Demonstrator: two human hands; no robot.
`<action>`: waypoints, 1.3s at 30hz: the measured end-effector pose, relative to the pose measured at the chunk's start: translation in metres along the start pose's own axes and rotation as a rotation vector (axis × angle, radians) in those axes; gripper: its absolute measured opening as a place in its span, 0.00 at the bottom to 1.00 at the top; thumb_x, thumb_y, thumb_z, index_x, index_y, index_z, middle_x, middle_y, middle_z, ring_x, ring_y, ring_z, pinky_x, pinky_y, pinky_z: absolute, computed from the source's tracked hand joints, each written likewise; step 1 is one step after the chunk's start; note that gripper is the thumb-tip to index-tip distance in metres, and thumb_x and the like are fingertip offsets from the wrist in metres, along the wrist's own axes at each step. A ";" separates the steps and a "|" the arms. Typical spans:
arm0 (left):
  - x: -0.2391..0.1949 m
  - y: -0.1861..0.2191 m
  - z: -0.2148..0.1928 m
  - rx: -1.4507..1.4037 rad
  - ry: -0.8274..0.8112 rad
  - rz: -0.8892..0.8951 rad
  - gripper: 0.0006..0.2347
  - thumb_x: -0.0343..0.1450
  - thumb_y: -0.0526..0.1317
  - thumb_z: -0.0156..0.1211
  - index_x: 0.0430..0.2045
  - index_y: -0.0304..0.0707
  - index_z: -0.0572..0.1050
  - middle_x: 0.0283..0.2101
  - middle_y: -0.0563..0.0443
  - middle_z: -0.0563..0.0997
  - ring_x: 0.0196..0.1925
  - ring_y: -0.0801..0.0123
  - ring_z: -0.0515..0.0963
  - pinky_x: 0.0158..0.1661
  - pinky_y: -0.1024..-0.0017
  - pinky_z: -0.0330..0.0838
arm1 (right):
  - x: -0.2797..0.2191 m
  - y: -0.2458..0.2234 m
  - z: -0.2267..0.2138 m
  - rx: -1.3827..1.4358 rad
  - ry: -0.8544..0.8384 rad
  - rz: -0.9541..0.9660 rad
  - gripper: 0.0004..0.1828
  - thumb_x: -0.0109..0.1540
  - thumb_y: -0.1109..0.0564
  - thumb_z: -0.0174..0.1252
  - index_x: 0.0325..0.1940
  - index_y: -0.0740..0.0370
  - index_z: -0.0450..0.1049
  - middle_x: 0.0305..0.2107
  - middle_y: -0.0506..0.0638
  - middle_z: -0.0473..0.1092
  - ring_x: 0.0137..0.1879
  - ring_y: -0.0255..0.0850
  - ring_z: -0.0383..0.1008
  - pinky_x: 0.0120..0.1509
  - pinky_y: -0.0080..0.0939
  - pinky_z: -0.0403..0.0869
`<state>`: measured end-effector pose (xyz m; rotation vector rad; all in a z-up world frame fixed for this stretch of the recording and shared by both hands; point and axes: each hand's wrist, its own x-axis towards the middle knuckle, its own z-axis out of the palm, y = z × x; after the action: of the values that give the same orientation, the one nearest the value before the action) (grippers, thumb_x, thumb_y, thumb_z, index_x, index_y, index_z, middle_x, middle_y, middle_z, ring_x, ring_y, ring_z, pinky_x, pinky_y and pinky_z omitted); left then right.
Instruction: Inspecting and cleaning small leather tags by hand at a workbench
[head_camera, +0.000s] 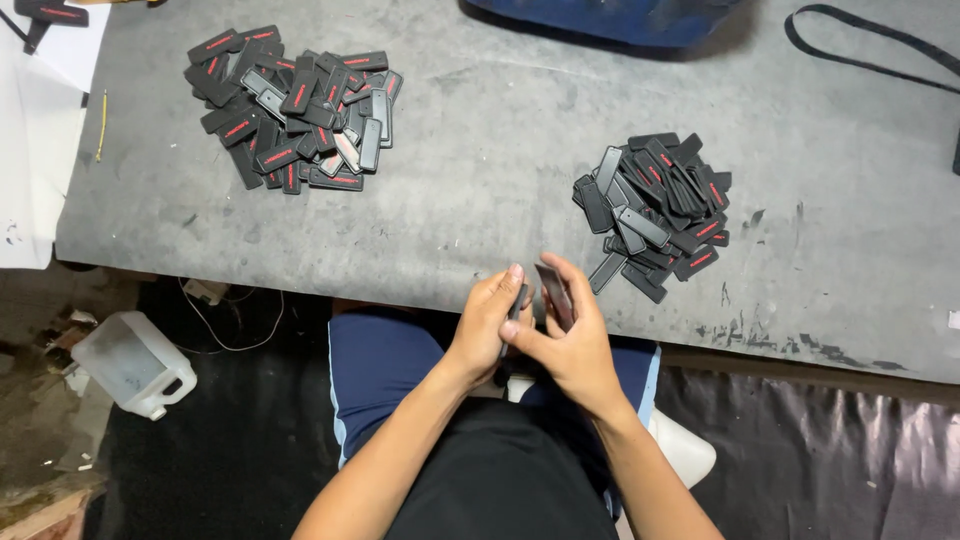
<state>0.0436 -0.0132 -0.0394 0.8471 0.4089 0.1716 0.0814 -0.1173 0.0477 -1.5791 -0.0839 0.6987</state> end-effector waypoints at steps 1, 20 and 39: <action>-0.004 0.005 0.005 0.001 0.000 -0.002 0.19 0.82 0.45 0.44 0.21 0.34 0.68 0.10 0.48 0.64 0.08 0.74 0.65 0.10 0.80 0.56 | 0.008 0.002 -0.003 0.001 0.001 0.001 0.55 0.45 0.57 0.79 0.74 0.56 0.60 0.67 0.60 0.59 0.74 0.51 0.53 0.78 0.59 0.54; -0.025 0.051 0.025 -0.272 0.012 -0.247 0.16 0.82 0.47 0.44 0.27 0.36 0.65 0.07 0.52 0.55 0.02 0.75 0.56 0.06 0.82 0.49 | 0.008 0.010 -0.022 -0.768 0.093 -0.930 0.18 0.68 0.52 0.53 0.60 0.49 0.80 0.35 0.47 0.69 0.27 0.41 0.68 0.33 0.39 0.71; -0.023 0.042 0.014 -0.267 0.037 -0.250 0.16 0.80 0.46 0.49 0.25 0.36 0.66 0.09 0.57 0.54 0.04 0.80 0.53 0.06 0.84 0.48 | -0.004 0.013 -0.023 -1.005 0.031 -1.248 0.16 0.69 0.50 0.50 0.54 0.50 0.81 0.33 0.51 0.70 0.30 0.45 0.72 0.34 0.42 0.72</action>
<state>0.0292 -0.0024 0.0066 0.5254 0.5103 0.0090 0.0848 -0.1416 0.0370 -2.0049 -1.4357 -0.4637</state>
